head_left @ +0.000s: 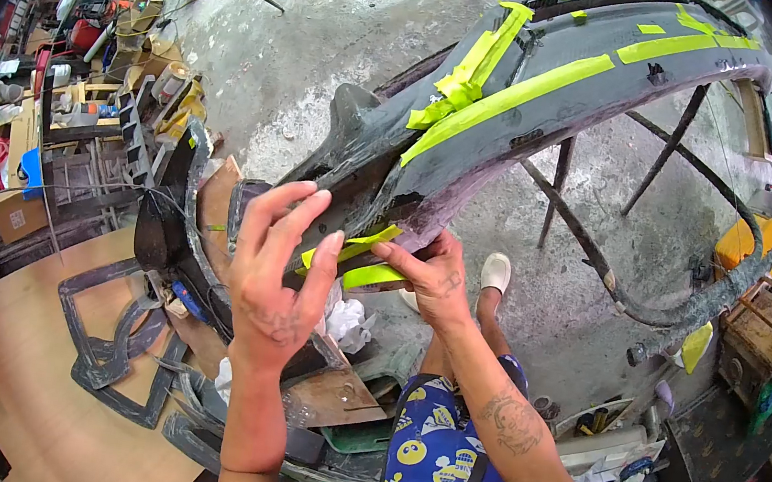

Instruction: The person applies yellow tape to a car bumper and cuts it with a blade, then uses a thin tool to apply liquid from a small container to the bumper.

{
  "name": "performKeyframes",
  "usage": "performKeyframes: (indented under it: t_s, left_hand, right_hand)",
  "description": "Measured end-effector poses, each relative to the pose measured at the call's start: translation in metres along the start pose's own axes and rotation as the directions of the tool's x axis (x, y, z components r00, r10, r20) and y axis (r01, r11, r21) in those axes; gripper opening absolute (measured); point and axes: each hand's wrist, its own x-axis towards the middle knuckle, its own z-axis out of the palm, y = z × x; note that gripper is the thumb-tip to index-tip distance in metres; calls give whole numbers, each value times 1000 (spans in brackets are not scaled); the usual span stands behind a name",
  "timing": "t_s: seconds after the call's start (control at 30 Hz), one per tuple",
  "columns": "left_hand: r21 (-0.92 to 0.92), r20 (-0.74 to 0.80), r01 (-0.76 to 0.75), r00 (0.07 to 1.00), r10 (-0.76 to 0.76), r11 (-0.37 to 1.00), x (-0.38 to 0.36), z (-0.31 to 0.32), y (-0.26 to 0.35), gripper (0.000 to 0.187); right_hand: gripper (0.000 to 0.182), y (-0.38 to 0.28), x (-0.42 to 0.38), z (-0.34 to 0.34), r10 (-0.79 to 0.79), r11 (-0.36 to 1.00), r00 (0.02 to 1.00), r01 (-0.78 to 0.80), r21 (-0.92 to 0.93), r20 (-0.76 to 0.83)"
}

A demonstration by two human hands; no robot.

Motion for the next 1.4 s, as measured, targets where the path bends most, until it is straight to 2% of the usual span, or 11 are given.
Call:
performKeyframes:
  t_s: [0.03, 0.1, 0.13, 0.27, 0.33, 0.53, 0.87, 1.03, 1.23, 1.4]
  left_hand:
    - [2, -1, 1, 1000, -1, 1000, 0, -3, -2, 29]
    - [-98, 176, 4, 984, 14, 995, 2, -8, -6, 36]
    - [-116, 188, 17, 982, 5, 993, 3, -7, -8, 38]
    - [-174, 194, 30, 981, 5, 984, 2, 3, -19, 30]
    - [-142, 169, -39, 984, 63, 989, 4, 7, -23, 23]
    - [-185, 145, 16, 989, 12, 983, 9, 10, -24, 13]
    - [-178, 149, -6, 988, 33, 984, 13, 13, -27, 12]
    - [-180, 133, -5, 991, 29, 984, 16, 15, -27, 15]
    - [-181, 180, 0, 983, 34, 983, 18, 16, -32, 11]
    - [-171, 176, -11, 983, 42, 985, 21, 18, -31, 10]
  right_hand:
    - [33, -1, -1, 1, 4, 1000, 1000, -4, -9, 0]
    - [33, 4, 1, -1, -13, 1000, 1000, 13, -8, -3]
    - [33, 6, 2, -2, -32, 999, 999, 32, -9, -12]
    - [35, 7, 2, -5, -18, 1000, 1000, 18, -23, -6]
    - [36, 0, -1, -2, 30, 999, 1000, -31, -28, -4]
    - [36, 7, 0, -4, -10, 1000, 1000, 10, -30, -18]
    - [35, 7, 0, -2, -27, 1000, 999, 27, -15, -20]
    - [36, -2, -3, 0, 41, 999, 999, -41, -9, -18]
    - [37, 11, 2, -4, -24, 999, 999, 23, -26, -34]
    - [35, 3, -1, -3, 9, 1000, 999, -10, -26, -32]
